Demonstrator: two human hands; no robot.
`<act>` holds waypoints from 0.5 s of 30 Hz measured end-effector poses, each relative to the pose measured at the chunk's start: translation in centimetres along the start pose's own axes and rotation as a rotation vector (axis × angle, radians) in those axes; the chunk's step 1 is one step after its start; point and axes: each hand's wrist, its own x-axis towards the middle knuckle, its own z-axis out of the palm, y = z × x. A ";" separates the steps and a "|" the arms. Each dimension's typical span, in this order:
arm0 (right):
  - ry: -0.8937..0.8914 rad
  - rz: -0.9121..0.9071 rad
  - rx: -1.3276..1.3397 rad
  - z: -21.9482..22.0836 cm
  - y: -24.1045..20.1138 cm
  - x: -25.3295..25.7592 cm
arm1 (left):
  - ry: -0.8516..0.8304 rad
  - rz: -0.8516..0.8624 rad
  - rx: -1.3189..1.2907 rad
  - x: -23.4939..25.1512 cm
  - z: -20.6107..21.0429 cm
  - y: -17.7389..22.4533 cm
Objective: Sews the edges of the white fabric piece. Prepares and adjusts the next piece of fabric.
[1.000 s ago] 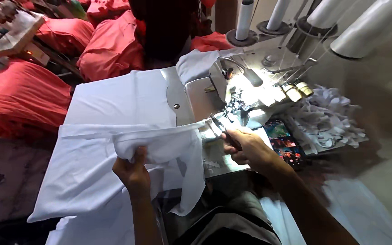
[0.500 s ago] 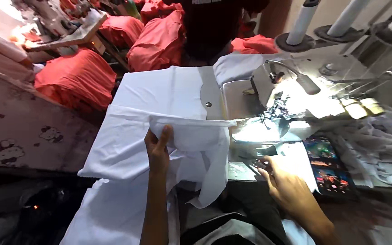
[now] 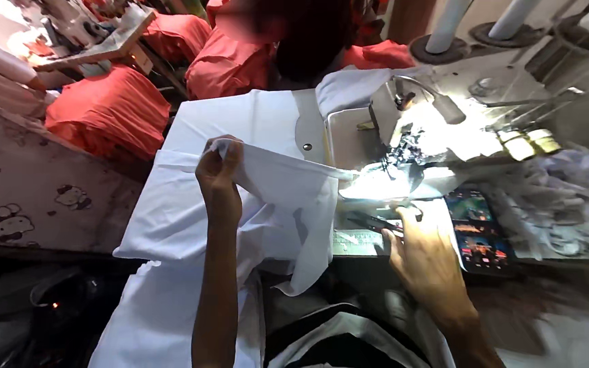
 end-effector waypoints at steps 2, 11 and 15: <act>0.053 -0.009 0.218 -0.5 -1.1 0.1 | -0.022 0.052 -0.016 1.0 0.2 0.0; -0.008 0.030 0.704 2.2 -10.4 -1.0 | -0.204 0.306 0.299 4.8 0.1 1.1; -0.039 -0.068 0.927 3.0 -9.6 -1.2 | -0.105 0.027 0.541 5.6 -0.4 3.4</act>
